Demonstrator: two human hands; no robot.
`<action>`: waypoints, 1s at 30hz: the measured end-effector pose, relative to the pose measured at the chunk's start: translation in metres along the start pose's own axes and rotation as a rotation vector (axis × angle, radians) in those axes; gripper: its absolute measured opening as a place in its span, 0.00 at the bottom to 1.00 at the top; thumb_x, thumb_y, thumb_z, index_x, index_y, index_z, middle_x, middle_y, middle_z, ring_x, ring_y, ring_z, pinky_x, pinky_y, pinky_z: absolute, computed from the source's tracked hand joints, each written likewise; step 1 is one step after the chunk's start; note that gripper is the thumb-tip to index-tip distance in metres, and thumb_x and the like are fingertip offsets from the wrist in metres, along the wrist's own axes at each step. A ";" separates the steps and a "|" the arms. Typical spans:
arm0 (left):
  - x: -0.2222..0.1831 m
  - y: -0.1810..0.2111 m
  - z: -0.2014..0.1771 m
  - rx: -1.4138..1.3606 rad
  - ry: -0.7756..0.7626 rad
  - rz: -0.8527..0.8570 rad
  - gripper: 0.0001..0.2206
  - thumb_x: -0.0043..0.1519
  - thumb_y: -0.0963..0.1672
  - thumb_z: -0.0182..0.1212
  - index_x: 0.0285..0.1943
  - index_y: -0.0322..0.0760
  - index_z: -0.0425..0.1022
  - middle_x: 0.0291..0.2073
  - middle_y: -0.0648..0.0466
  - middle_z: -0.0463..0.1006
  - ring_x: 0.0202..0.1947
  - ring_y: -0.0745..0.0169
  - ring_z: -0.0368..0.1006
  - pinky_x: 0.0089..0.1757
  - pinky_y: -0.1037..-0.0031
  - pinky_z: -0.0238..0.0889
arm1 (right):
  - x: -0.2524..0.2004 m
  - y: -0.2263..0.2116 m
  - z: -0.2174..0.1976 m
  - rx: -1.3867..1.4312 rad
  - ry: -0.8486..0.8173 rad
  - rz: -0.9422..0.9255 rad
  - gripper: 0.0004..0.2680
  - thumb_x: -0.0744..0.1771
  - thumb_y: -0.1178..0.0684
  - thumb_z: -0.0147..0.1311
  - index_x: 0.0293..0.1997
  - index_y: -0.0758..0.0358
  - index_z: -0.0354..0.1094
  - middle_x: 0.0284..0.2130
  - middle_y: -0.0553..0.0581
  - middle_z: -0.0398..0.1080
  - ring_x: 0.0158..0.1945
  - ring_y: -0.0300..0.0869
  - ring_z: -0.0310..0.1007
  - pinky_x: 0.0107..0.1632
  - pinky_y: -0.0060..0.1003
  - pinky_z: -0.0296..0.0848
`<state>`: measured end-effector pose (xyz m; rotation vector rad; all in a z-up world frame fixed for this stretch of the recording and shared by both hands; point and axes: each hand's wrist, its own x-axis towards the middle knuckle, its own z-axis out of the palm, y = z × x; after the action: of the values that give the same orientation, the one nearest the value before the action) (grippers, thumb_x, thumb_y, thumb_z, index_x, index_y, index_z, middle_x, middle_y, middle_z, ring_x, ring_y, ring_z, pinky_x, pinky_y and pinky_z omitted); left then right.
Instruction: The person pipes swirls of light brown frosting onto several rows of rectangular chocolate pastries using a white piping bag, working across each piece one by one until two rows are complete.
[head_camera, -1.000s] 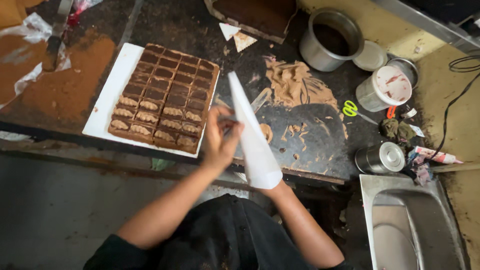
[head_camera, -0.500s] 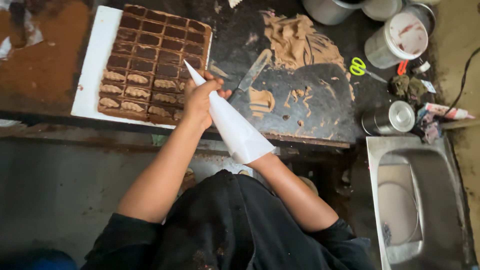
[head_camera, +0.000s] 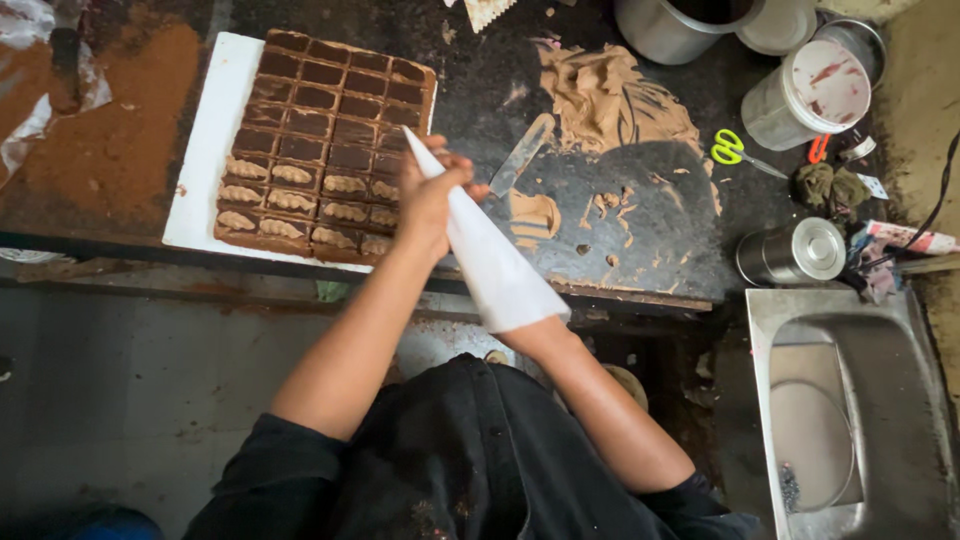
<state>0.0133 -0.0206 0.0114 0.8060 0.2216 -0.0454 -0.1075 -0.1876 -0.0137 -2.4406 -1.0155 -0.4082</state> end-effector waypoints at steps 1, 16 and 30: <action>0.005 0.005 -0.002 -0.079 0.019 0.007 0.24 0.55 0.31 0.58 0.56 0.44 0.60 0.37 0.50 0.72 0.28 0.59 0.75 0.32 0.64 0.78 | -0.011 0.001 -0.002 -0.015 0.016 0.004 0.17 0.63 0.62 0.54 0.59 0.66 0.64 0.51 0.69 0.70 0.55 0.62 0.70 0.60 0.51 0.69; 0.079 0.027 -0.041 -0.523 0.201 -0.005 0.16 0.52 0.30 0.50 0.44 0.40 0.64 0.31 0.48 0.75 0.25 0.63 0.72 0.43 0.64 0.77 | -0.124 0.210 0.080 0.097 0.417 1.061 0.14 0.63 0.52 0.68 0.50 0.66 0.74 0.34 0.62 0.79 0.36 0.49 0.81 0.43 0.41 0.76; 0.113 0.054 -0.049 -0.560 -0.139 0.082 0.05 0.55 0.37 0.52 0.25 0.32 0.68 0.30 0.43 0.78 0.32 0.55 0.78 0.42 0.67 0.75 | -0.025 0.087 -0.098 0.361 0.838 0.500 0.05 0.69 0.61 0.63 0.46 0.69 0.74 0.41 0.53 0.73 0.43 0.35 0.73 0.47 0.30 0.74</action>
<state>0.1213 0.0570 -0.0076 0.2518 0.0613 0.0378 -0.0706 -0.3067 0.0326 -1.8070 -0.0987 -0.8693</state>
